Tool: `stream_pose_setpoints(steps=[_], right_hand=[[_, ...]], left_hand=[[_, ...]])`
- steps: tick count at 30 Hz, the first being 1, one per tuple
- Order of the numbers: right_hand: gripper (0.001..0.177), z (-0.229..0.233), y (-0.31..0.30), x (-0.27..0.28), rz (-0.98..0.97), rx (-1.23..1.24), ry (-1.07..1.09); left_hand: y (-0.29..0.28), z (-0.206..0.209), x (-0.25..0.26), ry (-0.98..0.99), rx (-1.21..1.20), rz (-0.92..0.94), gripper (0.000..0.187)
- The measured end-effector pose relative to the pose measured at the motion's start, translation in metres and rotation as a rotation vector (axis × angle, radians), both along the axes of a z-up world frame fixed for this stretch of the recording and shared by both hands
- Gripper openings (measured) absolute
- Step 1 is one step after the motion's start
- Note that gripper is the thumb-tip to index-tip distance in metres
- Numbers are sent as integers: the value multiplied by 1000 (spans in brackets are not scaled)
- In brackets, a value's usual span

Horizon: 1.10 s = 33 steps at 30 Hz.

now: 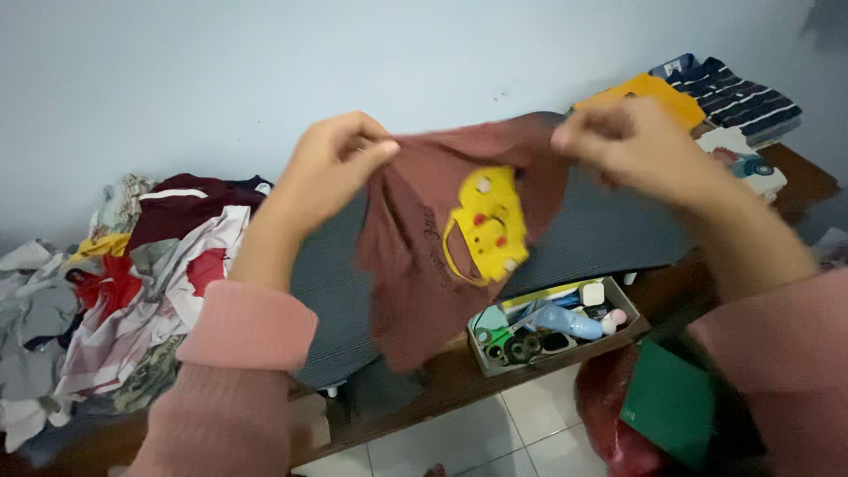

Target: The person picks up clothing from a pile, lays it flat on a small portable desk, and folds it. The person folds a striped shirt and a pink sleeveless top, then places the folded items onto a nearby stack of clothes.

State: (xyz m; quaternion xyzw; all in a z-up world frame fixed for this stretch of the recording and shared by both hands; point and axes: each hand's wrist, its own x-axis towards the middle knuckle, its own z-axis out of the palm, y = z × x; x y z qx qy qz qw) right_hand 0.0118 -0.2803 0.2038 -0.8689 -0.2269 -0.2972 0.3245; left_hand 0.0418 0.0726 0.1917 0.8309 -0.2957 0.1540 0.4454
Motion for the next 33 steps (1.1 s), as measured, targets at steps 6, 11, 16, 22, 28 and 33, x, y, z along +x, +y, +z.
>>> stream_pose_setpoints(steps=[6, 11, 16, 22, 28, 33], right_hand=[[40, 4, -19, -5, 165, 553, 737], [39, -11, -26, 14, -27, 396, 656], [22, -16, -5, 70, 121, 679, 699], [25, -12, -17, 87, 237, 780, 335], [11, -82, -59, 61, -90, 773, 496], [5, -178, -74, 15, -346, 809, 863]], left_hand=[[11, 27, -15, 405, -92, -77, 21], [7, 21, 5, 388, -67, 39, 22], [-7, 6, 69, -127, 105, 188, 24], [-27, 15, 71, -569, -17, 162, 13], [-63, -75, 33, -570, 151, 157, 11], [-89, -163, -11, -299, 338, 77, 8]])
